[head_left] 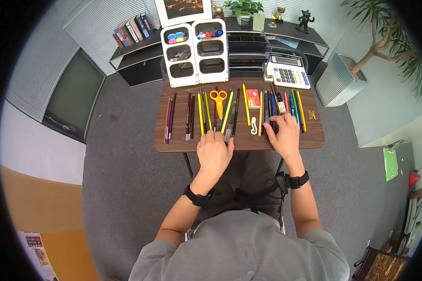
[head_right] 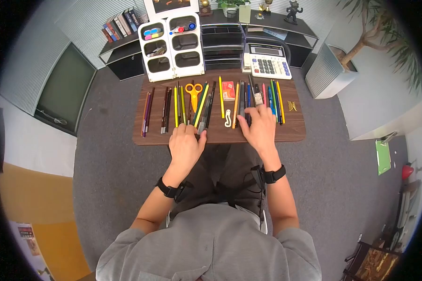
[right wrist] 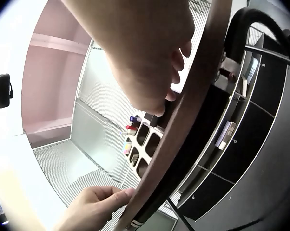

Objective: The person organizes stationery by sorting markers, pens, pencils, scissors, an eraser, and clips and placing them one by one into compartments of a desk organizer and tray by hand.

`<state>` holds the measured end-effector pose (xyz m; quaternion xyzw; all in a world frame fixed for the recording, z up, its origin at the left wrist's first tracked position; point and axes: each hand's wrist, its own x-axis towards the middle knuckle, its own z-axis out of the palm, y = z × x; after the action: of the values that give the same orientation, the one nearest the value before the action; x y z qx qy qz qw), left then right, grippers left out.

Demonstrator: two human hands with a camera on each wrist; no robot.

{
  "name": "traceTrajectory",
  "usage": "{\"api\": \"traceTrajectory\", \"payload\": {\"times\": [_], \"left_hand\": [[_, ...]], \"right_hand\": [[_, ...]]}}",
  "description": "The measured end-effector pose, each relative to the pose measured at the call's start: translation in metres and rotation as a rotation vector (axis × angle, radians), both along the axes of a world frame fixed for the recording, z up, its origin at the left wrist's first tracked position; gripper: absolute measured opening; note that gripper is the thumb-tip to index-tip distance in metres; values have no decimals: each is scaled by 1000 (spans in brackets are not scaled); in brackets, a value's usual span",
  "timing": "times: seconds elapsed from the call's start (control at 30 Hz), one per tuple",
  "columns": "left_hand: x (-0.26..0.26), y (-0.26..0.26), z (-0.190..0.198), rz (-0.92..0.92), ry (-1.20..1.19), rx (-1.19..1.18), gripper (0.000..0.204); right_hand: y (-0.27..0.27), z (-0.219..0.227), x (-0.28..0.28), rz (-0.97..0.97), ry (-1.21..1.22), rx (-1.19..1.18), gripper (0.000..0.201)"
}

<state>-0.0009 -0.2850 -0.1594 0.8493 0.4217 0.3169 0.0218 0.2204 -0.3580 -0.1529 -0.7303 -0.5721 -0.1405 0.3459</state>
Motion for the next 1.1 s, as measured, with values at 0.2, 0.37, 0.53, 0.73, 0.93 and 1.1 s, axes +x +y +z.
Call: {"api": "traceTrajectory", "payload": {"times": [0.2, 0.37, 0.53, 0.73, 0.93, 1.1], "left_hand": [[-4, -4, 13, 60, -96, -50, 19], [-16, 4, 39, 3, -264, 3, 17], [-16, 62, 72, -21, -253, 250, 18], [11, 152, 95, -80, -218, 459, 16], [35, 204, 88, -81, -55, 476, 14], [48, 217, 90, -28, 78, 421, 7]], "right_hand": [[6, -6, -18, -118, -30, -59, 30], [9, -9, -23, -197, 16, -46, 25], [14, -7, -25, -251, 13, -83, 25], [20, 0, -27, -305, -91, -177, 26], [21, 1, -22, -267, -78, -183, 25], [13, 21, -20, -229, 51, -79, 25]]}}
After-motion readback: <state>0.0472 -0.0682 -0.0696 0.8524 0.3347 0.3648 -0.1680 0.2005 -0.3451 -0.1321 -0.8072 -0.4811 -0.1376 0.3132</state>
